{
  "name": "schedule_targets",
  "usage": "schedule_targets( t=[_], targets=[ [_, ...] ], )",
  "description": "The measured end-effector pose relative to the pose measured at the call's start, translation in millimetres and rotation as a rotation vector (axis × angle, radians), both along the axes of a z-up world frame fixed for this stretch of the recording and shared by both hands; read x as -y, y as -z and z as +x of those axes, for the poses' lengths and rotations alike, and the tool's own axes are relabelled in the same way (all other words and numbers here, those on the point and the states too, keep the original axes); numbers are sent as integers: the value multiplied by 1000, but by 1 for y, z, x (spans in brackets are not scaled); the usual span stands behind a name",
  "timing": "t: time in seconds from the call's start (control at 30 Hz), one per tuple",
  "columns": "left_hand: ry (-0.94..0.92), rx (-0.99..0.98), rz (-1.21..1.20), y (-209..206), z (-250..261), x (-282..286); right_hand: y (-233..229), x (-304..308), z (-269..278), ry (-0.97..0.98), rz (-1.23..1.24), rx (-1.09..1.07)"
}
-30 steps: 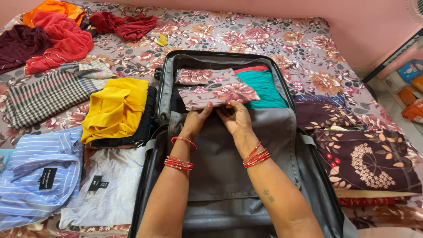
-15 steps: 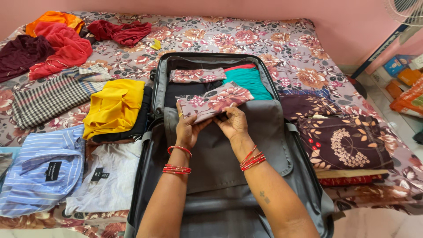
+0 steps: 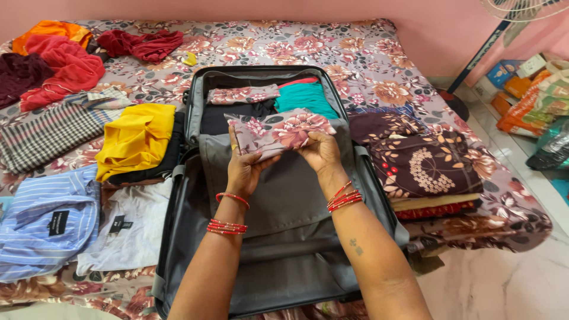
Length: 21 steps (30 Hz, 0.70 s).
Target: The person unpacks a suitcase by removing folded clothes from the main compartment and placing them on the bed. They handle various garments including shirts, pants, and patterned fabrics, stacking them neatly on the bed surface next to the open suitcase.
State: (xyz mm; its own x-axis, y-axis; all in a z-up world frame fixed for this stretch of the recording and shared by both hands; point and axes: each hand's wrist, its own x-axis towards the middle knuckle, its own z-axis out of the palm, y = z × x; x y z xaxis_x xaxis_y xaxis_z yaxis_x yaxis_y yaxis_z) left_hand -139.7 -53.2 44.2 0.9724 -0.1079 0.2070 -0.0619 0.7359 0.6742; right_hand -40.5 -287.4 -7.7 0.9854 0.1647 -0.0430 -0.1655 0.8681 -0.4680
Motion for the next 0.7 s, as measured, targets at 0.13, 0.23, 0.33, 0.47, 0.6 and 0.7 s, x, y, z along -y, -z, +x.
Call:
schedule_targets(
  t=[0.13,0.23,0.33,0.47,0.6,0.7],
  targets=[
    [56,39,5,-19,-13,30,-22,39,-16,38,-15,-13],
    [89,48,24,-28,-19,57,-29,83,-30,46,-17,38],
    [113,50,22,-31,-23,89,-34,132,-46,86,-45,51],
    [180,60,23,-26,-27,136,-40,192,-72,197,-56,21],
    [231,28,79,-23,-31,183,-50,237,-112,261,-113,101],
    [296,3,137,-18,-33,212,-51,266,-130,337,-126,81]
  ],
)
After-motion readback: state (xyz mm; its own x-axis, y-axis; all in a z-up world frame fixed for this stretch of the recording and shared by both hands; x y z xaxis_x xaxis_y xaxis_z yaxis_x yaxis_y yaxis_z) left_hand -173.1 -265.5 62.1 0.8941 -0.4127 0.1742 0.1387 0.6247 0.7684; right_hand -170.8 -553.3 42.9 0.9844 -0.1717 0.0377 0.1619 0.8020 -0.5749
